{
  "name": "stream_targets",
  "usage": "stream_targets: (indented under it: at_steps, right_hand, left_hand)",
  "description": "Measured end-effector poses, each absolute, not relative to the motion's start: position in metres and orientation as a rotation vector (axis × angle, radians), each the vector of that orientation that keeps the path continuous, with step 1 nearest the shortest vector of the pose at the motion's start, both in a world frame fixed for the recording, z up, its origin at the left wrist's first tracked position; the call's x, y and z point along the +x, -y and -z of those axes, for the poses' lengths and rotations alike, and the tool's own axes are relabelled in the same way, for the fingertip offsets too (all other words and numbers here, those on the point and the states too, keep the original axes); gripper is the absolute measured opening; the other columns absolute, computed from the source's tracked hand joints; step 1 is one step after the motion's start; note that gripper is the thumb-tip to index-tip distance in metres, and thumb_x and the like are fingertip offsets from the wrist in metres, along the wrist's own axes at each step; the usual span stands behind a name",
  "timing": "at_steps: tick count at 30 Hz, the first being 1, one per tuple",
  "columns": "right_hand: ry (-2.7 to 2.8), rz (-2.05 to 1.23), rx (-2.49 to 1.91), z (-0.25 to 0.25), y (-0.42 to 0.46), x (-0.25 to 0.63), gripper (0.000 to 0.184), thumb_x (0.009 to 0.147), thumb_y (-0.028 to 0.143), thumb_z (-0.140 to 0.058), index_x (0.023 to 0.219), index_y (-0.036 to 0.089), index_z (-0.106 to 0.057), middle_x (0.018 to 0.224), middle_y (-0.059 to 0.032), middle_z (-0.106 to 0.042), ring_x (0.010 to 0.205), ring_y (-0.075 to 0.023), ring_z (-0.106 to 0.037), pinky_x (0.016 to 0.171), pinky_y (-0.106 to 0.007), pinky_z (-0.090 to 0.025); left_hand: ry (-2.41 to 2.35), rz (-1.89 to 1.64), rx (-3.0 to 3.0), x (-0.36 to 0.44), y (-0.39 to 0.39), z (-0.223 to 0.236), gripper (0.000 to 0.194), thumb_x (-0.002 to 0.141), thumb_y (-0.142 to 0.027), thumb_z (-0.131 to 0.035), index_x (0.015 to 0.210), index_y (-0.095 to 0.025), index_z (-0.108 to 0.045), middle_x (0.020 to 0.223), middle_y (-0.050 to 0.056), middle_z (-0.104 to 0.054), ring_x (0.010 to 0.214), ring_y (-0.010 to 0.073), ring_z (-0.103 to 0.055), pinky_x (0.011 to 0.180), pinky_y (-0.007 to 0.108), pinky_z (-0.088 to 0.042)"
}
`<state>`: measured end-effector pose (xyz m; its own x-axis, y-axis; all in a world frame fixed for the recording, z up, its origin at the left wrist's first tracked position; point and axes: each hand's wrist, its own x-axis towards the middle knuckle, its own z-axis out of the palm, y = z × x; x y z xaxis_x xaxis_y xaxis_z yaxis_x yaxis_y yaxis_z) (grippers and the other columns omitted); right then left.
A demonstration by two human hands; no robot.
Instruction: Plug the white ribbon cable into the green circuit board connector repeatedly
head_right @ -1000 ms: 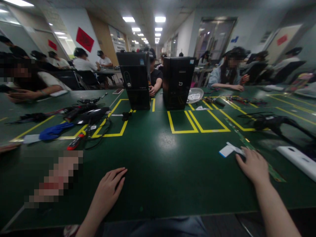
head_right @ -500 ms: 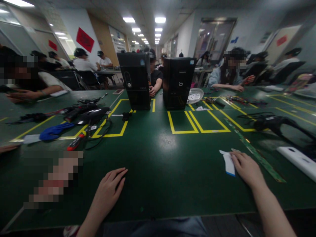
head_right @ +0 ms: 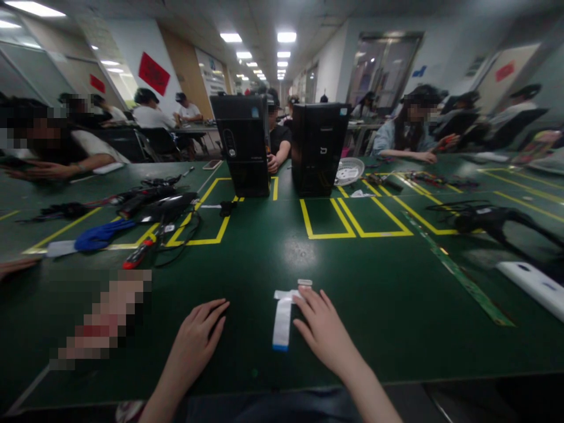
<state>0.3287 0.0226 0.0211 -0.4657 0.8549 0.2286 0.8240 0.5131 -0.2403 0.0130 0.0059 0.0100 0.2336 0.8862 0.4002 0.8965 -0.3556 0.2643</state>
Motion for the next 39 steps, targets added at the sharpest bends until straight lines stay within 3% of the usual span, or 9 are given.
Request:
stream_targets:
  at_steps: [4, 9, 16, 20, 24, 28, 35, 39]
  right_hand:
    - [2.526, -0.268, -1.303, -0.023, -0.007, 0.271, 0.053, 0.095, 0.039, -0.044, 0.145, 0.027, -0.036, 0.152, -0.0053, -0.033, 0.140, -0.0224, -0.028, 0.115, -0.052, -0.023]
    - [2.535, -0.398, -1.228, -0.024, -0.004, 0.251, 0.055, 0.095, 0.043, -0.043, 0.147, 0.027, -0.034, 0.152, -0.0049, -0.032, 0.142, -0.0212, -0.024, 0.118, -0.050, -0.018]
    - [2.542, -0.424, -1.170, -0.027, -0.006, 0.254, 0.060, 0.092, 0.039, -0.048, 0.147, 0.021, -0.033, 0.152, -0.0075, -0.031, 0.141, -0.0230, -0.025, 0.117, -0.052, -0.020]
    - [2.522, -0.415, -1.176, -0.026, -0.005, 0.251, 0.056, 0.091, 0.024, -0.041, 0.146, 0.016, -0.035, 0.150, -0.0093, -0.035, 0.140, -0.0217, -0.027, 0.117, -0.052, -0.021]
    - [2.506, -0.443, -1.166, -0.023, -0.007, 0.252, 0.065, 0.081, 0.009, -0.038, 0.145, 0.009, -0.033, 0.150, -0.0108, -0.035, 0.142, -0.0192, -0.024, 0.118, -0.047, -0.021]
    - [2.435, -0.443, -1.124, -0.023, -0.007, 0.255, 0.068, 0.076, 0.005, -0.037, 0.143, 0.013, -0.036, 0.153, -0.0091, -0.029, 0.143, -0.0184, -0.019, 0.118, -0.047, -0.022]
    - [2.356, -0.286, -1.169, -0.026, -0.013, 0.286, 0.050, 0.085, 0.011, -0.039, 0.133, 0.022, -0.050, 0.146, -0.0086, -0.040, 0.139, -0.0211, -0.031, 0.113, -0.052, -0.028]
    - [2.177, 0.052, -1.513, -0.019, -0.035, 0.372, 0.040, 0.091, 0.029, -0.040, 0.127, 0.019, -0.055, 0.142, -0.0133, -0.045, 0.134, -0.0269, -0.039, 0.108, -0.053, -0.034]
  left_hand:
    - [1.776, 0.783, -2.456, 0.012, -0.006, -0.009, 0.031, 0.095, -0.022, -0.045, 0.121, -0.018, -0.060, 0.118, 0.010, -0.062, 0.108, 0.0272, -0.057, 0.091, 0.047, -0.049]
    - [1.742, 0.813, -2.492, 0.014, -0.004, -0.011, 0.030, 0.095, -0.021, -0.044, 0.119, -0.019, -0.062, 0.119, 0.010, -0.062, 0.109, 0.0272, -0.056, 0.093, 0.048, -0.049]
    - [1.556, 0.872, -2.784, 0.045, 0.006, -0.024, 0.037, 0.096, -0.017, -0.045, 0.131, -0.023, -0.054, 0.129, 0.009, -0.059, 0.119, 0.0258, -0.053, 0.100, 0.046, -0.046]
    - [1.537, 0.906, -2.881, 0.064, 0.008, -0.024, 0.044, 0.095, -0.016, -0.046, 0.138, -0.020, -0.045, 0.134, 0.011, -0.055, 0.124, 0.0247, -0.051, 0.101, 0.043, -0.046]
    - [1.593, 0.904, -2.895, 0.068, 0.006, -0.018, 0.053, 0.094, -0.014, -0.045, 0.145, -0.022, -0.033, 0.139, 0.013, -0.051, 0.125, 0.0249, -0.051, 0.101, 0.043, -0.047]
    - [1.579, 0.925, -2.884, 0.064, 0.004, -0.012, 0.050, 0.094, -0.014, -0.044, 0.143, -0.022, -0.037, 0.133, 0.012, -0.055, 0.122, 0.0255, -0.054, 0.100, 0.046, -0.047]
    - [1.568, 0.882, -2.858, 0.066, 0.001, -0.017, 0.035, 0.096, -0.015, -0.045, 0.129, -0.020, -0.053, 0.123, 0.011, -0.060, 0.113, 0.0256, -0.057, 0.097, 0.046, -0.049]
    - [1.590, 0.816, -2.820, 0.067, 0.002, -0.016, 0.036, 0.096, -0.018, -0.046, 0.132, -0.021, -0.052, 0.125, 0.010, -0.059, 0.114, 0.0266, -0.056, 0.097, 0.047, -0.049]
